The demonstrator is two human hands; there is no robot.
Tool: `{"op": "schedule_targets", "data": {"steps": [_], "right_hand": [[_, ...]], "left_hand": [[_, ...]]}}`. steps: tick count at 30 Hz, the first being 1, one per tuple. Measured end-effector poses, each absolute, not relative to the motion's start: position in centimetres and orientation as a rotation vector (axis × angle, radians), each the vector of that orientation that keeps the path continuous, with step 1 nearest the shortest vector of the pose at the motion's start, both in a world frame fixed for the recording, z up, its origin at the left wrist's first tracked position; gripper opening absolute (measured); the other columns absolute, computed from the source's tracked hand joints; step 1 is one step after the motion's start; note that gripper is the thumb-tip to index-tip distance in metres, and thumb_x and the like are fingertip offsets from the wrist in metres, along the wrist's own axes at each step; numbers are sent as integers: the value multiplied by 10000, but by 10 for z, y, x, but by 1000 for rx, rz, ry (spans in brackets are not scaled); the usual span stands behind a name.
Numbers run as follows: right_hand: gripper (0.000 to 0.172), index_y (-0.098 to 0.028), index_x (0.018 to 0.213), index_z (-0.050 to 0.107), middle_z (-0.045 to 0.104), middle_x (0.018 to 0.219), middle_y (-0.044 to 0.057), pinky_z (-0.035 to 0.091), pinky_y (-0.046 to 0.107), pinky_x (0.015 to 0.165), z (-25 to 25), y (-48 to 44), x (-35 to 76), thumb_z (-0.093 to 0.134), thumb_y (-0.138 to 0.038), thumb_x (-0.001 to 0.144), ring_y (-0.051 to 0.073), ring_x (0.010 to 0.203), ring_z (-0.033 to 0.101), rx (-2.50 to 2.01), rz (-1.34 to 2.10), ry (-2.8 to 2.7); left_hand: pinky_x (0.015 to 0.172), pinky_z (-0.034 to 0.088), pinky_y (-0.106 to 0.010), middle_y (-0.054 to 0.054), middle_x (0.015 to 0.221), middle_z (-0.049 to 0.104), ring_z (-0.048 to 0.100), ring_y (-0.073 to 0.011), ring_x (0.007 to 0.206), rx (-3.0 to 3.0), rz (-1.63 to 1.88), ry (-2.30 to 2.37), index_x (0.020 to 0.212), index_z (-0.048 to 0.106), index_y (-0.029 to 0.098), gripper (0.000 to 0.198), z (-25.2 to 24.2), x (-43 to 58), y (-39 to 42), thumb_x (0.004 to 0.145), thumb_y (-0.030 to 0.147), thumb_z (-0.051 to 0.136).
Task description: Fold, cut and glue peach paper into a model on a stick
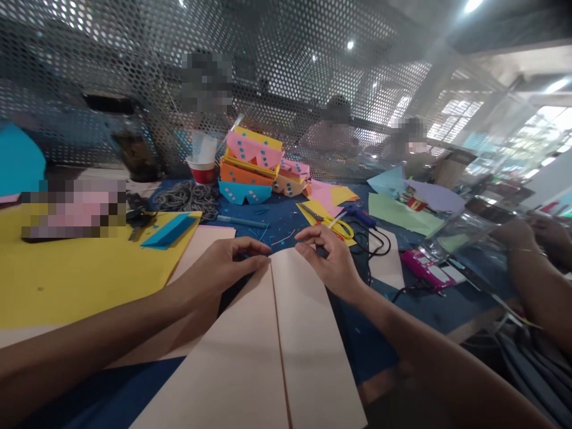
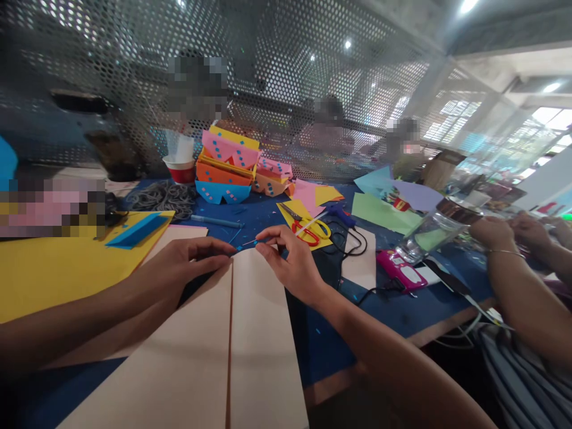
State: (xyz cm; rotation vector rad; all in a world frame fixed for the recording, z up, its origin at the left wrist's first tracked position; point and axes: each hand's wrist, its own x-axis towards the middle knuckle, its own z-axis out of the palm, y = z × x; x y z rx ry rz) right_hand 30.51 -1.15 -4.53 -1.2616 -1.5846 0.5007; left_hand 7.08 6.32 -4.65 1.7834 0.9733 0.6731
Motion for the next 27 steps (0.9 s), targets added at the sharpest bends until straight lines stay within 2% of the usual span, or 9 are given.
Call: {"op": "schedule_targets", "data": {"steps": [4,9,14,18,21,27], "right_hand": [[171,-240,1089,696,710,887,3,546,285,752,-45,-11,305,687,-379,990,157,801,690,-1250,509,-1580],[165,-230,1080,703,709,848,-3,525,287,748,-46,-7,309,692,-358,976,156,778,680,-1308,530,-1616],[99,-224,1003,746,770,994,22,526,296,846,-35,-4,307,667,-278,978,171,931,704,-1376,524,-1758],[141,-235,980,789,787,1039,26,508,327,927,-15,1,295,698,-342,994,194,1020,721,-1445,522,-1920],[166,-245,954,814,804,1035,20,493,327,885,-6,8,286,735,-388,980,203,997,728,-1545,515,-2016],[110,-238,898,818,800,865,-16,471,280,736,-10,18,284,721,-259,946,159,822,716,-1572,704,-2025]], "left_hand": [[718,556,-320,-44,849,810,729,-231,798,1602,695,944,922,808,215,437,-48,73,64,686,579,857],[701,547,-306,-33,828,794,715,-215,786,1602,737,940,908,800,217,404,-46,71,63,700,558,865],[663,529,-306,-29,789,772,699,-216,751,1665,725,956,888,781,211,377,-39,72,59,710,541,825],[708,546,-326,-36,822,783,716,-225,781,1742,745,951,924,781,209,370,-38,71,59,723,520,793],[762,555,-349,-49,863,800,732,-238,827,1816,754,951,951,775,207,353,-38,70,59,756,500,761],[769,555,-359,-45,862,806,743,-252,841,1827,750,946,952,756,219,335,-38,69,59,754,490,744]]}}
